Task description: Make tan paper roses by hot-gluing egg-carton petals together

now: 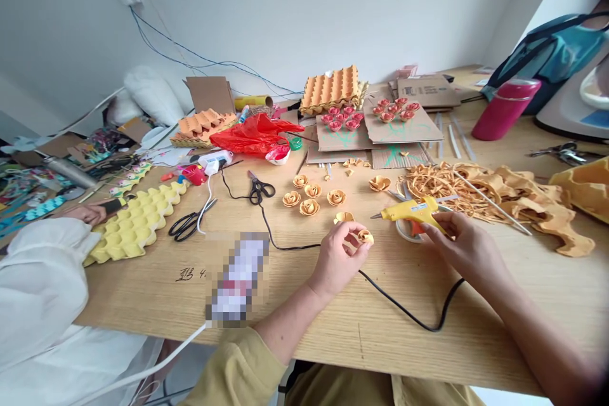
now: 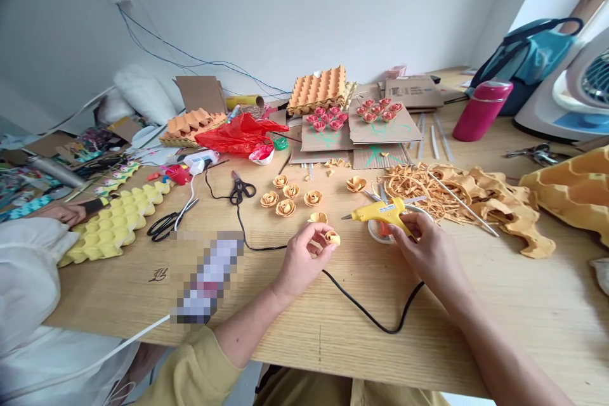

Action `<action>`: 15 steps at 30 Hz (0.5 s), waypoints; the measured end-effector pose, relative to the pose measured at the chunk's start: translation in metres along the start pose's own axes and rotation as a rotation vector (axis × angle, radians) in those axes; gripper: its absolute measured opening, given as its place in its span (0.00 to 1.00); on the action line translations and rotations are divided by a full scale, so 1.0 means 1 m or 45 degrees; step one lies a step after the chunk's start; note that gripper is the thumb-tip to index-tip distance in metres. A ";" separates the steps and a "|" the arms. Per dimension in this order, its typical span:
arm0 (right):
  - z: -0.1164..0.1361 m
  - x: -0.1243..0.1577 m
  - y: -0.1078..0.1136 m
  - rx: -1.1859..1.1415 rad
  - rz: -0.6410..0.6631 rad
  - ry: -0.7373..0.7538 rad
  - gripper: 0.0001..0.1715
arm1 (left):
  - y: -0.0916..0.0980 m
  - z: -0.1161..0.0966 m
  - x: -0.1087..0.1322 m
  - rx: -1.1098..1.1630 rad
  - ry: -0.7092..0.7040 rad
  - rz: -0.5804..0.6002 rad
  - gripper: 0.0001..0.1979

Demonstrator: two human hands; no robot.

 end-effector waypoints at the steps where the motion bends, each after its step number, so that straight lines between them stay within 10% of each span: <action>1: -0.001 -0.001 -0.001 0.067 -0.010 0.024 0.19 | -0.001 0.002 0.000 -0.020 0.007 0.015 0.09; 15: 0.013 0.007 0.005 0.387 -0.197 0.301 0.16 | -0.012 0.002 0.006 -0.103 -0.048 0.194 0.09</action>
Point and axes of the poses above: each hand's wrist, its own x-axis away from the middle knuckle, its own y-axis out of the back of the hand, z = x × y, the point moved 6 cm from there along -x, towards the middle knuckle, and after that the axes turned 2 degrees about x, right-handed, at the moved point
